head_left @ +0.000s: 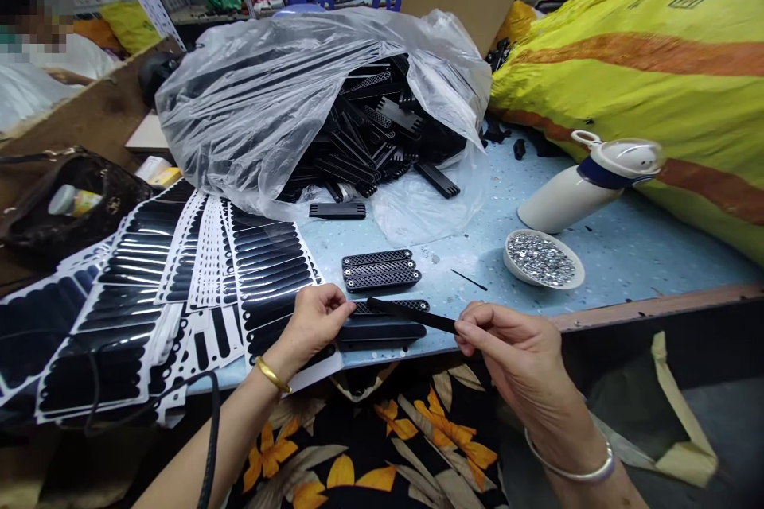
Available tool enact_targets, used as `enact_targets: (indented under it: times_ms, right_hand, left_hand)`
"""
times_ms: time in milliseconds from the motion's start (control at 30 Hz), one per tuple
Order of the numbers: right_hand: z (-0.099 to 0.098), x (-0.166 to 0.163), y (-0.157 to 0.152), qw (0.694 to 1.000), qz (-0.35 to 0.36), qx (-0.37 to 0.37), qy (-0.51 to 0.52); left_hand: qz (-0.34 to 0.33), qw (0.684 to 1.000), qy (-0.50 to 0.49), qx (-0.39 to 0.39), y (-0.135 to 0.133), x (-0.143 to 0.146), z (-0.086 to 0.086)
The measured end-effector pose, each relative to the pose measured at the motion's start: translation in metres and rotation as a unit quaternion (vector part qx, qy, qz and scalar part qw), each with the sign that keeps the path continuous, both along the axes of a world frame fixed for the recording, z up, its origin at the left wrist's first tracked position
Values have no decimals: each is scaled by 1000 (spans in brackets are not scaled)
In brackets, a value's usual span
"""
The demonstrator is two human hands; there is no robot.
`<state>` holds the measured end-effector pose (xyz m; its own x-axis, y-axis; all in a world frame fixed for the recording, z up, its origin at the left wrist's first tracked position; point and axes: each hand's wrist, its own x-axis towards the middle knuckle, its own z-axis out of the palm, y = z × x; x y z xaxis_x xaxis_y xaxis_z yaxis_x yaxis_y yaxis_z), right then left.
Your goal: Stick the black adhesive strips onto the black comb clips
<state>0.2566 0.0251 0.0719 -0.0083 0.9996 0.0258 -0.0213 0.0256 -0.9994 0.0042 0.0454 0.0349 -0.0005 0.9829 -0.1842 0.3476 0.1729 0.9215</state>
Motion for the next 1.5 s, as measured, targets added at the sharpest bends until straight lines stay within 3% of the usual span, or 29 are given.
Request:
enact_targets:
  times_ms: [267, 467, 700, 867, 1000, 1133, 1267, 1367, 1500]
  right_hand:
    - [-3, 1, -1, 1000, -2, -18, -5]
    - [-2, -1, -1, 1000, 0, -12, -1]
    - [-2, 0, -1, 1000, -2, -15, -6]
    - [6, -2, -2, 1000, 18, -18, 4]
    - [17, -8, -3, 999, 46, -5, 28]
    - [17, -11, -2, 998, 58, -12, 13]
    - [12, -5, 4, 996, -18, 39, -83]
    - [18, -3, 9, 955, -53, 177, -233]
    - [32, -15, 14, 834, 42, 388, -390]
  left_hand:
    - [-24, 986, -119, -117, 11, -7, 3]
    - [-50, 976, -147, -150, 20, -9, 4]
    - [-62, 978, -145, -136, 19, -7, 2]
    - [-6, 991, -111, -69, 11, -7, 20]
    - [-8, 981, -183, -71, -7, -3, 38]
    - [-12, 953, -286, -103, -22, 2, 40]
    - [33, 941, -324, -98, -27, 2, 35]
    - [42, 939, -325, -100, -28, 1, 33]
    - [40, 935, -334, -110, -28, 1, 34]
